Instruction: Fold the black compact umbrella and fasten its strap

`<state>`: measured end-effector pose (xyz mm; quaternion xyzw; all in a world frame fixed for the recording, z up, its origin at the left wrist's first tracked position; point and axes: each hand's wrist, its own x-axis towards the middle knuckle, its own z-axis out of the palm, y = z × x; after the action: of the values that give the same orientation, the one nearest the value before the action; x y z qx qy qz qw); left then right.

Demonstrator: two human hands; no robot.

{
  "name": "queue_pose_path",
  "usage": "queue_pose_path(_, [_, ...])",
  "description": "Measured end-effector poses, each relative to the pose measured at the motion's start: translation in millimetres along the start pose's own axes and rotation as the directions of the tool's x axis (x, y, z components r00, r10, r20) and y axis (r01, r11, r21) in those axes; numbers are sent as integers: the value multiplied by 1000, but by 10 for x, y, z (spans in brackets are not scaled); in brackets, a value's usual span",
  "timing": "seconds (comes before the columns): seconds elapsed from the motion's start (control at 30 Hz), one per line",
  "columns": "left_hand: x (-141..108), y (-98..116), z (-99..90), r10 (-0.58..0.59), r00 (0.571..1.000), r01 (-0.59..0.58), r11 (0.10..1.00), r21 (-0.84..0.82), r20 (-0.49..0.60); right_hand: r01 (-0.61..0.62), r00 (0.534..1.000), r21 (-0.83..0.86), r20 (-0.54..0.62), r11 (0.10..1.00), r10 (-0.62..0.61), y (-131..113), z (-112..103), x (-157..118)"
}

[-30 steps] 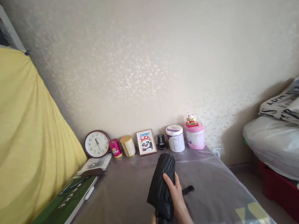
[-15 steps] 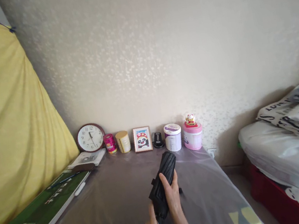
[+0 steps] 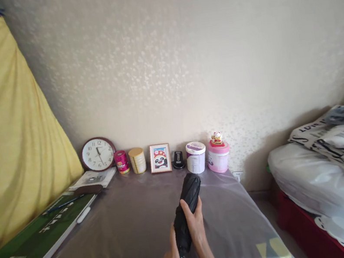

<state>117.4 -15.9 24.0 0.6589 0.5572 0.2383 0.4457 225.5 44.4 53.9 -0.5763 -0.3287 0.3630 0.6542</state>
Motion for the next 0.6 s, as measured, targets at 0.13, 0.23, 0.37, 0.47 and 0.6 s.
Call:
queue_pose_path(0.13, [-39, 81, -128, 104, 991, -87, 979, -185, 82, -103, 994, 67, 48, 992, 99, 60, -13, -30])
queue_pose_path(0.23, [-63, 132, -174, 117, 953, 18, 898, -439, 279, -174, 977, 147, 146, 974, 153, 76, -31, -60])
queue_pose_path(0.37, [-56, 64, -113, 35, 968, 63, 925, -374, 249, -117, 987, 85, 122, 989, 107, 76, -19, -50])
queue_pose_path(0.47, [-50, -17, -83, 24, 998, -17, 991, -132, 49, -32, 999, -34, 28, 999, 33, 94, 6, -11])
queue_pose_path(0.6, [-74, -21, -172, 53, 998, -52, 998, -45, 21, -62, 998, -31, 25, 998, 63, 149, 24, 5])
